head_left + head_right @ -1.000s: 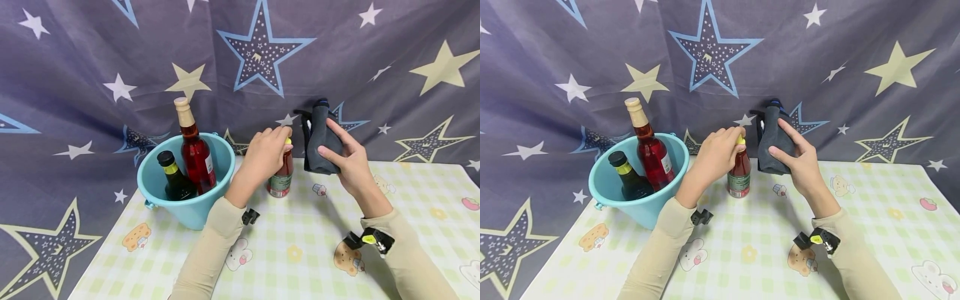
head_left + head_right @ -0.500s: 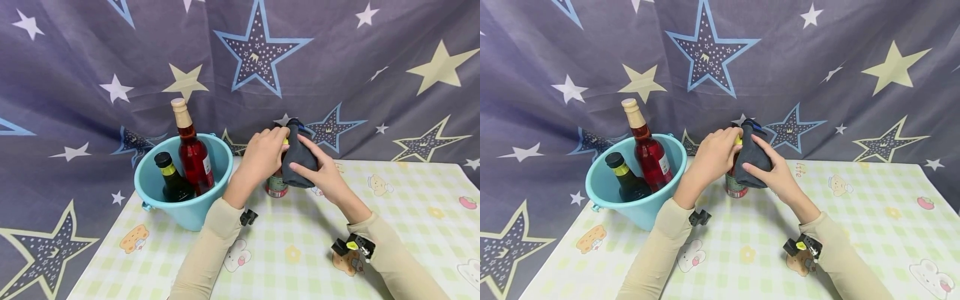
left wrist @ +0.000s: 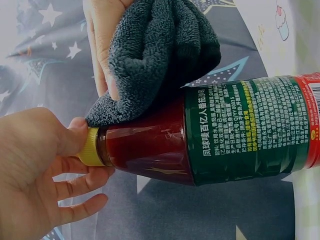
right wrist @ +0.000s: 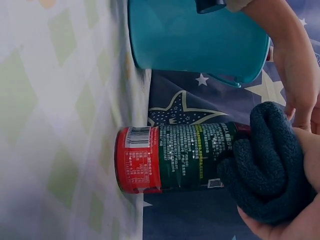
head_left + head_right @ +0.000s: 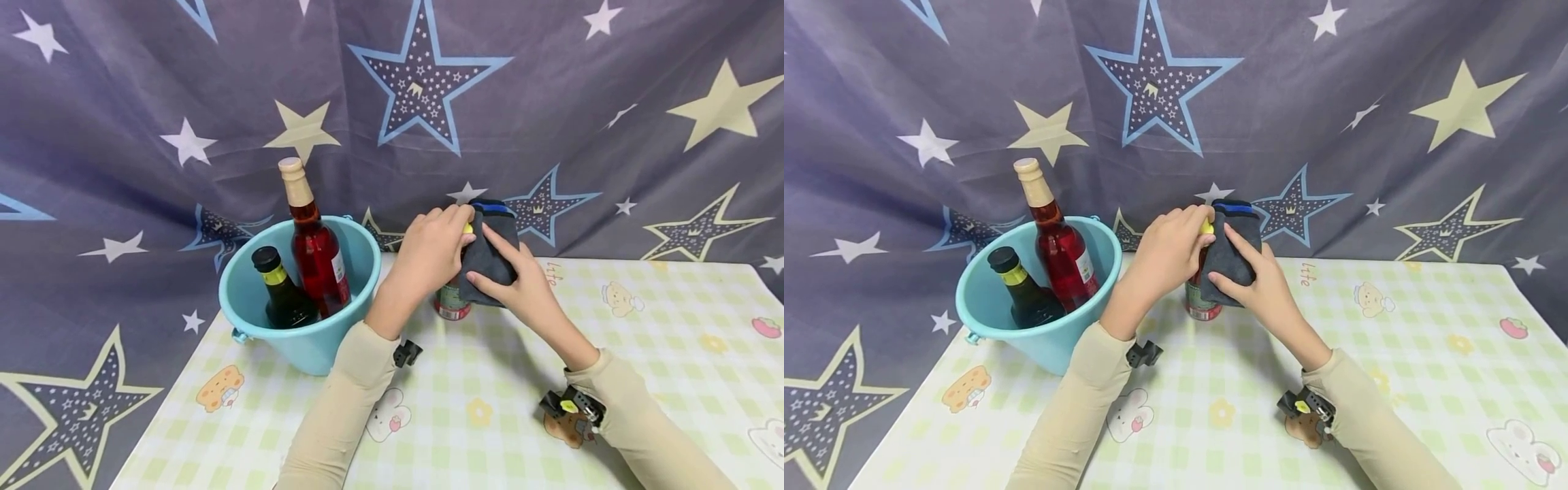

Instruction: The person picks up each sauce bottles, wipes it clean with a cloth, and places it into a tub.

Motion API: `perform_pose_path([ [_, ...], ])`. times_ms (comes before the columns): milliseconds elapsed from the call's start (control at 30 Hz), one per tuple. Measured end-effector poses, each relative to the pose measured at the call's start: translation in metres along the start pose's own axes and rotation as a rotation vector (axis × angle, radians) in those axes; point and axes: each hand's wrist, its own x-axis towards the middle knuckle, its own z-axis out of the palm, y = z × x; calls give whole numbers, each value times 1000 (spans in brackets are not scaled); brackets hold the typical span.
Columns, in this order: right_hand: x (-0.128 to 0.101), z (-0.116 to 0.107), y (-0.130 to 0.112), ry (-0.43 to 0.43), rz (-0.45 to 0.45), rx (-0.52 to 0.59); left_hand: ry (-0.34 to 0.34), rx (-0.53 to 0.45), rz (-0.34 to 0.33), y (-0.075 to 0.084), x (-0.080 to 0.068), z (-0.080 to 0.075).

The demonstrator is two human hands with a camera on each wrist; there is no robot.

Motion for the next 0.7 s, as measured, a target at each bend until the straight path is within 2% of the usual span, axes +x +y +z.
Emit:
perform_pose_path([
  [167,-2,2,-4,28,-20,-58,-10,14,-3,1,0,0],
  [433,-2,1,-8,12,-10,-114,12,14,-7,0,1,-1],
  [700,-4,0,-9,2,0,-147,-1,-1,-14,2,1,-2],
])
